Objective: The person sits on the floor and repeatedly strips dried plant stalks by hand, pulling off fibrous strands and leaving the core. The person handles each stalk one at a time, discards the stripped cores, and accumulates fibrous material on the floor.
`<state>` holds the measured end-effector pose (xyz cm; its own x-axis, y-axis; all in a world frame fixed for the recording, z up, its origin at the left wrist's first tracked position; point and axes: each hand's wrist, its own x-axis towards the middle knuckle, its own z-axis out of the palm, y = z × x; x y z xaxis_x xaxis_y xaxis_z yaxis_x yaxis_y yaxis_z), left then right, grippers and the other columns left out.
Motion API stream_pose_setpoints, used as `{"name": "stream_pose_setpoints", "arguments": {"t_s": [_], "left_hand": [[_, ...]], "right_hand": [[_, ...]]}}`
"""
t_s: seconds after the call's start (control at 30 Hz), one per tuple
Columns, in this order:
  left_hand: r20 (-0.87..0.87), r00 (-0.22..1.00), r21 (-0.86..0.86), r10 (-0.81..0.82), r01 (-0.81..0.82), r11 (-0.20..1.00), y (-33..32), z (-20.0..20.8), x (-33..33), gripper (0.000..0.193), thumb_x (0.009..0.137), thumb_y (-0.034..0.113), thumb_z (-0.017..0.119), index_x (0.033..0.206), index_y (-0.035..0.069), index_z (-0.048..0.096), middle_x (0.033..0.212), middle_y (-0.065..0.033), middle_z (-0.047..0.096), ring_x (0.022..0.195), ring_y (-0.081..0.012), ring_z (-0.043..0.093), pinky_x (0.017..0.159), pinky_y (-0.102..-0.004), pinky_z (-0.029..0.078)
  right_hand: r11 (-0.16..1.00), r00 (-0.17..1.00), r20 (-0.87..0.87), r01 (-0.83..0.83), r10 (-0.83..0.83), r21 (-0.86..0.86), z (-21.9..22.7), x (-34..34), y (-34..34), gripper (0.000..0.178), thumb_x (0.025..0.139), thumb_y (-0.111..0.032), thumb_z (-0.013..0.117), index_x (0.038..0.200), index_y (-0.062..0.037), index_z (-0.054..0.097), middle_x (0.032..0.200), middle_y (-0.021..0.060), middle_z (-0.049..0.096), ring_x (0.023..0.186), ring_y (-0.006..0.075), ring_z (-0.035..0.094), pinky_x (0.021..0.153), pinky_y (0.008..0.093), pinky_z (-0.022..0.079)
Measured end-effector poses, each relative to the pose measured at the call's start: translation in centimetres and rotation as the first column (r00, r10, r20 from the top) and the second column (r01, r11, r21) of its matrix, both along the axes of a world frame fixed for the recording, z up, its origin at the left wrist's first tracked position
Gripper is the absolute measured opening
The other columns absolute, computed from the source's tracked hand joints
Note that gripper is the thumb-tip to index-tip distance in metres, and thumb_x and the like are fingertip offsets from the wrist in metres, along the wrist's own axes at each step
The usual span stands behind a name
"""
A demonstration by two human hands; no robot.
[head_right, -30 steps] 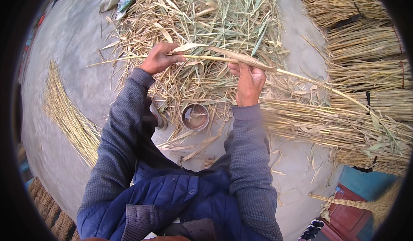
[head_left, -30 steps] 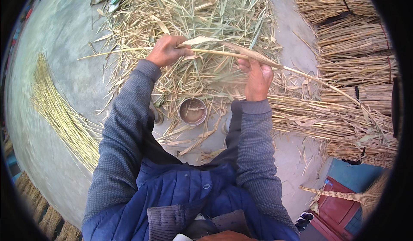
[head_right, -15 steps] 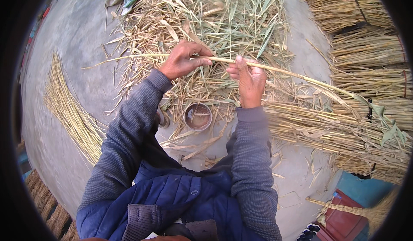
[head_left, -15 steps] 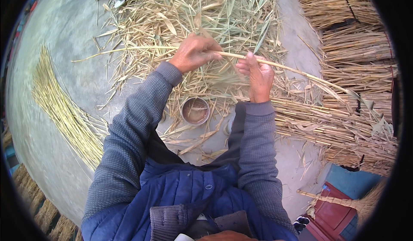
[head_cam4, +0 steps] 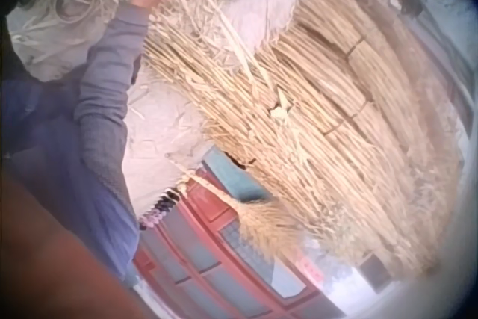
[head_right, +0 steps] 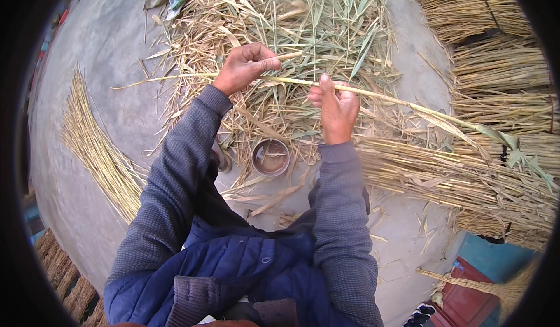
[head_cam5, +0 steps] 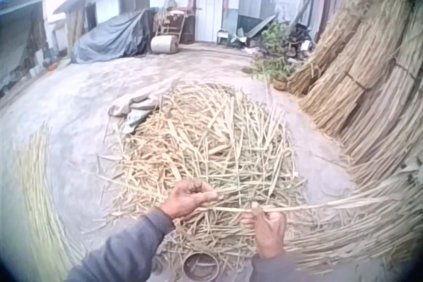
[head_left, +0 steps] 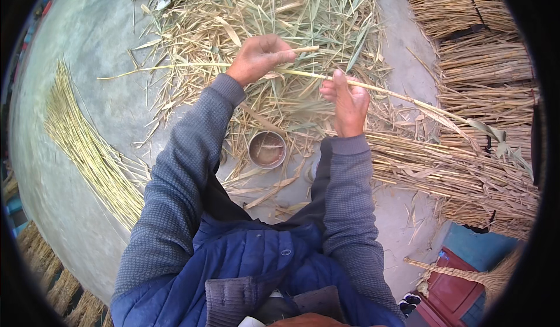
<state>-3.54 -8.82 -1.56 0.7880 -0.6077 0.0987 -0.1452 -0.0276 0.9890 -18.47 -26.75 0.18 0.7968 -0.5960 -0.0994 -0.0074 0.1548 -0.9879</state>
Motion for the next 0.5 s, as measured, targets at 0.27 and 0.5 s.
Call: {"name": "stream_pose_setpoints", "arguments": {"t_s": [0.27, 0.5], "left_hand": [[0.047, 0.97, 0.34, -0.24, 0.211, 0.916, 3.7, -1.9, 2.3, 0.03, 0.083, 0.025, 0.084, 0.101, 0.003, 0.073, 0.084, -0.0003, 0.071, 0.078, -0.0103, 0.063, 0.072, -0.0264, 0.051], [-0.2, 0.978, 0.146, -0.05, 0.081, 0.986, 4.2, -1.8, 2.5, 0.014, 0.088, 0.011, 0.078, 0.095, 0.001, 0.071, 0.085, -0.0033, 0.074, 0.078, -0.0087, 0.067, 0.072, -0.0231, 0.052]], "right_hand": [[0.999, 0.999, -0.026, 0.043, -0.043, 0.006, 0.3, -0.1, -1.3, 0.041, 0.093, -0.035, 0.074, 0.098, 0.0048, 0.064, 0.08, 0.0158, 0.071, 0.063, 0.015, 0.068, 0.056, 0.0227, 0.053], [1.0, 1.0, -0.01, 0.005, -0.005, 0.02, 0.0, -0.1, -1.6, 0.041, 0.093, -0.034, 0.075, 0.099, 0.004, 0.063, 0.08, 0.0159, 0.071, 0.065, 0.0159, 0.069, 0.058, 0.0228, 0.054]]}}
